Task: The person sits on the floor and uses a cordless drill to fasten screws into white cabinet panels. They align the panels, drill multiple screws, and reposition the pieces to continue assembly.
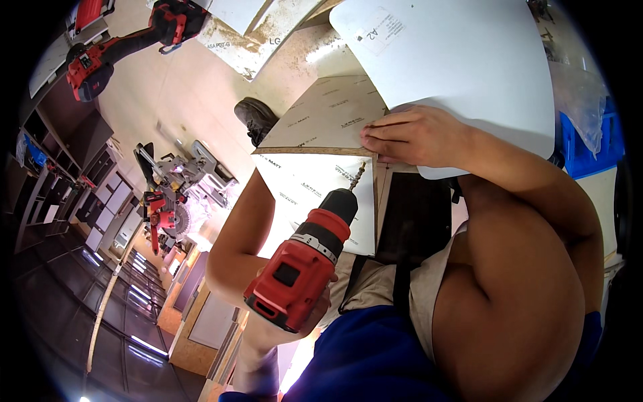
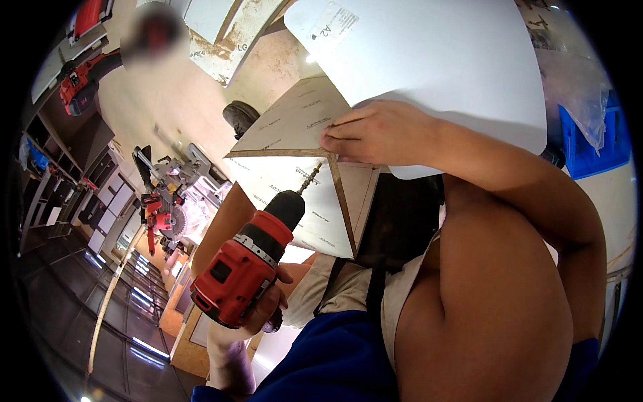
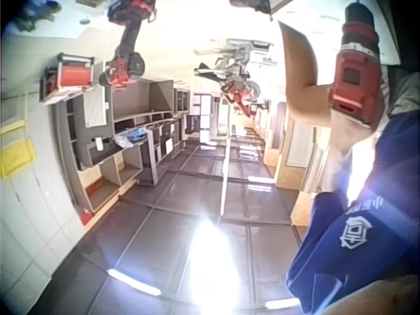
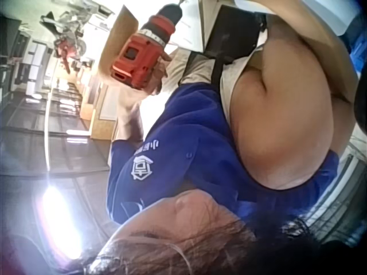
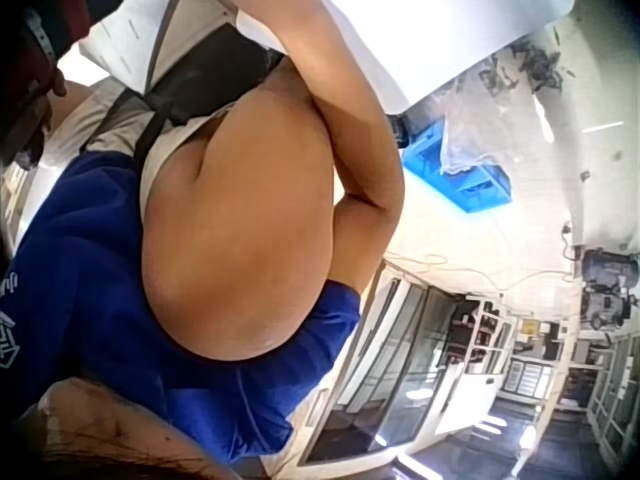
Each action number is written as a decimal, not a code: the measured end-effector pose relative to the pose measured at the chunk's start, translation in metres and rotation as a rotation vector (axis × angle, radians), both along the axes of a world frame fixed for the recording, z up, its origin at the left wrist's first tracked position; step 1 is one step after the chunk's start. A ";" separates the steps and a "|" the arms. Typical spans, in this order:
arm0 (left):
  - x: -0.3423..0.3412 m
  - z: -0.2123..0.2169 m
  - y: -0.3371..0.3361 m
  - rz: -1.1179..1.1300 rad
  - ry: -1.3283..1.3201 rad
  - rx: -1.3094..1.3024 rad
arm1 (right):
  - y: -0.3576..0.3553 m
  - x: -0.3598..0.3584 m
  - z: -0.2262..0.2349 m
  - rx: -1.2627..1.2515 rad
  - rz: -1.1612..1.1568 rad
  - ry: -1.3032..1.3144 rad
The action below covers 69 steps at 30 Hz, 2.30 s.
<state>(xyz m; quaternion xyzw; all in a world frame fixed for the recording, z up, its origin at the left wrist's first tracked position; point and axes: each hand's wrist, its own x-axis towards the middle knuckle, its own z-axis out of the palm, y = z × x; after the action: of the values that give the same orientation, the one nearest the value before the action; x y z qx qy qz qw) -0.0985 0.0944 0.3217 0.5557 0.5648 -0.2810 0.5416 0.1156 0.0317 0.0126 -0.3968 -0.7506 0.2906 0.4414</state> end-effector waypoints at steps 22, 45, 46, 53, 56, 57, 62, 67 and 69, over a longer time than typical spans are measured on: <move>0.004 -0.001 0.002 -0.201 -0.109 0.020 | 0.002 0.001 0.006 -0.011 -0.039 0.015; 0.004 0.002 0.009 -0.053 -0.039 -0.044 | 0.034 0.013 0.019 -0.250 0.231 -0.019; 0.004 0.002 0.010 -0.041 -0.037 -0.050 | 0.035 0.013 0.020 -0.222 0.226 -0.023; 0.004 -0.003 0.009 -0.115 -0.123 0.010 | 0.039 0.014 0.023 -0.262 0.298 -0.058; 0.003 -0.004 0.009 -0.138 -0.153 0.025 | 0.038 0.015 0.023 -0.192 0.271 -0.105; 0.004 -0.003 0.009 -0.127 -0.142 0.025 | 0.038 0.014 0.023 -0.168 0.266 -0.100; 0.011 -0.001 0.007 -0.104 -0.058 0.020 | 0.039 0.013 0.020 -0.155 0.293 -0.102; 0.005 -0.002 0.005 -0.172 -0.128 0.051 | 0.040 0.014 0.022 -0.092 0.271 -0.136; 0.001 -0.003 0.006 -0.243 -0.184 0.058 | 0.040 0.015 0.021 -0.082 0.268 -0.155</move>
<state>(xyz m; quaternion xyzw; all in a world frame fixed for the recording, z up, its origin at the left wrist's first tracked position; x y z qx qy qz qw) -0.0976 0.1003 0.3186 0.6588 0.4493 -0.2759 0.5367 0.1304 0.0712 0.0340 -0.3320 -0.8161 0.3458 0.3228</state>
